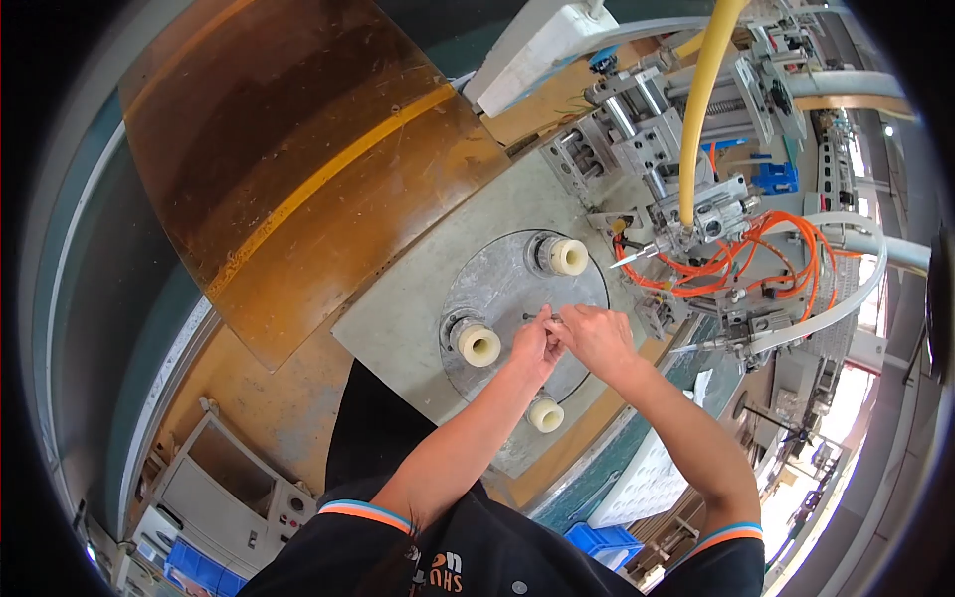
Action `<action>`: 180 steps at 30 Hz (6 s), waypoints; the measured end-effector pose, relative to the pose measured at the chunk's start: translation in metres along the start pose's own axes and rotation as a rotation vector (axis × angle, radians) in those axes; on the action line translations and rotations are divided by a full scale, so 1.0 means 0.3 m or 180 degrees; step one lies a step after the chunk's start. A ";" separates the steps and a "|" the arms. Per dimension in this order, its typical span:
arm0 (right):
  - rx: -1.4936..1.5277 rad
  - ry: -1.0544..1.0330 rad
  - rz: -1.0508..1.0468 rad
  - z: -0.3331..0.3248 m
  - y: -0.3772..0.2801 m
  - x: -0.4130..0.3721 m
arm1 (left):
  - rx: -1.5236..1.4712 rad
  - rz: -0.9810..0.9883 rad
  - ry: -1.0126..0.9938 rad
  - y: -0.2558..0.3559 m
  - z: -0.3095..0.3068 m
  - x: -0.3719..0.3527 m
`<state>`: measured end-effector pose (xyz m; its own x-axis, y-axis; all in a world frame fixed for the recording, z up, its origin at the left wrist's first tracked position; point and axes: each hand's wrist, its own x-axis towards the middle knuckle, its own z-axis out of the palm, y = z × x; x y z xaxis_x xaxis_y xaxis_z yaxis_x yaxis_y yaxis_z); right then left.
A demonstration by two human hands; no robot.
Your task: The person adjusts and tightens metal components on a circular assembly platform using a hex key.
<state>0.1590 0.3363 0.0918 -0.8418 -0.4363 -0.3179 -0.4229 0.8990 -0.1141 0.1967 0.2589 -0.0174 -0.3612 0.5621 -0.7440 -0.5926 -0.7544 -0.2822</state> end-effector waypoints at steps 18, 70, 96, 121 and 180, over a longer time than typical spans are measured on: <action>-0.0967 -0.0735 -0.1510 -0.050 0.056 -0.022 | 0.0429 -0.0167 0.0129 -0.013 -0.032 -0.023; 0.0047 0.0085 0.0630 0.109 0.083 -0.418 | 0.1131 -0.0553 0.0246 -0.224 -0.057 -0.011; -0.0224 -0.0156 0.0557 0.001 -0.001 -0.366 | 0.0800 -0.0582 -0.0087 -0.197 -0.041 -0.114; 0.2314 -0.1503 0.2295 0.045 -0.038 -0.248 | 0.0389 -0.0759 -0.0168 -0.129 -0.157 -0.079; 0.0539 0.0047 0.0892 -0.041 -0.002 -0.283 | 0.0945 -0.0647 0.0192 -0.128 -0.123 -0.064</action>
<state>0.2266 0.3724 0.1306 -0.9228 -0.1704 -0.3456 -0.1132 0.9772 -0.1795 0.2531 0.2646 -0.0146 -0.1767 0.6628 -0.7276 -0.8344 -0.4930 -0.2464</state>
